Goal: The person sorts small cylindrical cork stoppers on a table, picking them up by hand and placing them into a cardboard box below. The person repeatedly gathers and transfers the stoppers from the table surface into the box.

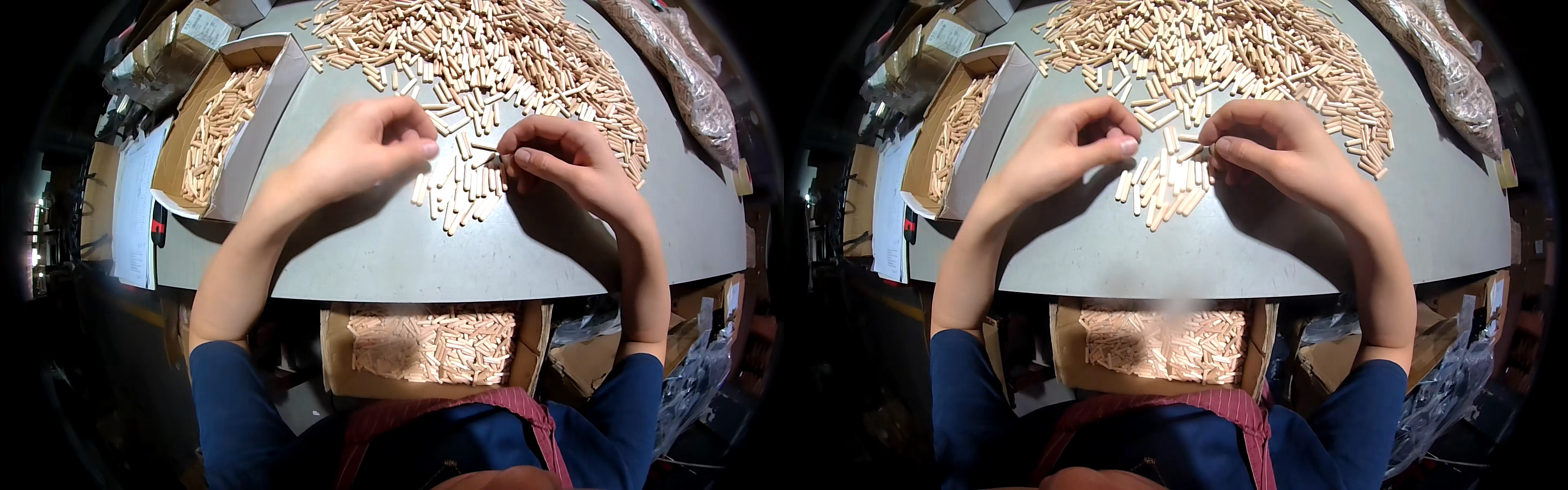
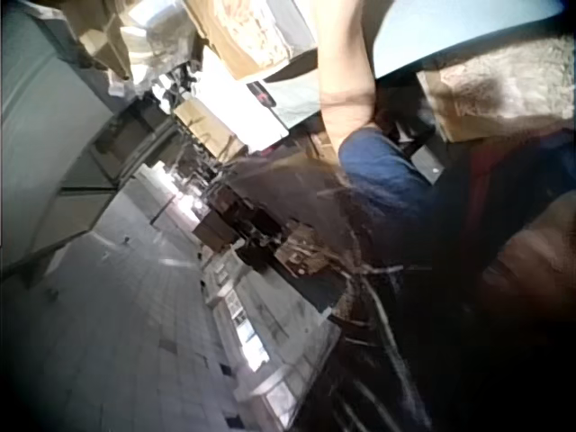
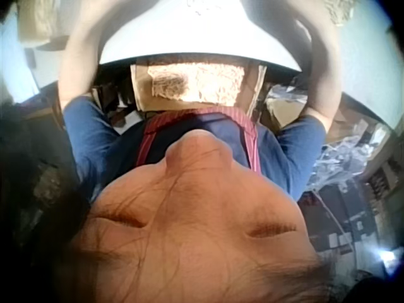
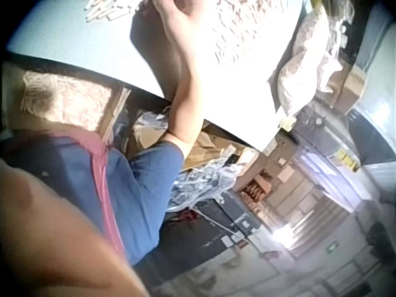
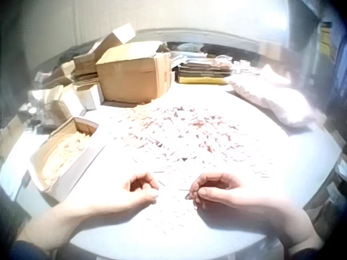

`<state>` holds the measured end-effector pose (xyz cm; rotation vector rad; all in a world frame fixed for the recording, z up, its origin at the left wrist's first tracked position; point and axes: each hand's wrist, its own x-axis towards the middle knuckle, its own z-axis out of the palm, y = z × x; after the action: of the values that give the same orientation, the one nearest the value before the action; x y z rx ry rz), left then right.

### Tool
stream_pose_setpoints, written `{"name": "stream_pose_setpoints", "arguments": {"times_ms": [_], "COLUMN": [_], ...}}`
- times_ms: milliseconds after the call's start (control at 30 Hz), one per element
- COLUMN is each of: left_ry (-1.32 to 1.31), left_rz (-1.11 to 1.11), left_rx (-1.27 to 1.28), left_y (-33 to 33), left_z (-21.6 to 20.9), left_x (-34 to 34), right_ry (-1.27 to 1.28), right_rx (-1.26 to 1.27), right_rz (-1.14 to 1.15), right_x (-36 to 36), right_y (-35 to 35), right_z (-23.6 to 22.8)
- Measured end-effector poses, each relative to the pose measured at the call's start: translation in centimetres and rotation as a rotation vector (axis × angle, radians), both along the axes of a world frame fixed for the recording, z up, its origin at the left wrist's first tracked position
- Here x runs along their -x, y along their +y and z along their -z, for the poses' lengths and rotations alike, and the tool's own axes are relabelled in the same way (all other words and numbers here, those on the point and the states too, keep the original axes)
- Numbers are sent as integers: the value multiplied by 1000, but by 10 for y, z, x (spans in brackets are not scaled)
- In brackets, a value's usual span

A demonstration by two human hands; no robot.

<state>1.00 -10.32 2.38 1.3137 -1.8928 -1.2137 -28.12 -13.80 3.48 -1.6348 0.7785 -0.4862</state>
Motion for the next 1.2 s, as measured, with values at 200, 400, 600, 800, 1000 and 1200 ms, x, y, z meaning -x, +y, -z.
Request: {"name": "stream_pose_setpoints", "arguments": {"times_ms": [200,400,600,800,1000,1200], "left_ry": [-188,-74,-145,-602,-373,15], "left_rz": [22,6,-160,-298,-101,-7], "left_rx": [127,25,290,274,64,-128], "left_y": [8,3,-6,-9,-6,-3], "left_z": [0,4,-12,-23,-14,-9], "left_x": [11,3,-13,-37,-26,-16], "right_ry": [-3,19,46,283,254,-35], "right_rx": [30,29,262,598,632,265], "right_rz": [1,4,111,104,-15,-82], "right_x": [-2,-1,9,10,4,6], "right_y": [-2,-3,-13,-18,-13,-9], "right_z": [6,4,14,17,16,18]}}
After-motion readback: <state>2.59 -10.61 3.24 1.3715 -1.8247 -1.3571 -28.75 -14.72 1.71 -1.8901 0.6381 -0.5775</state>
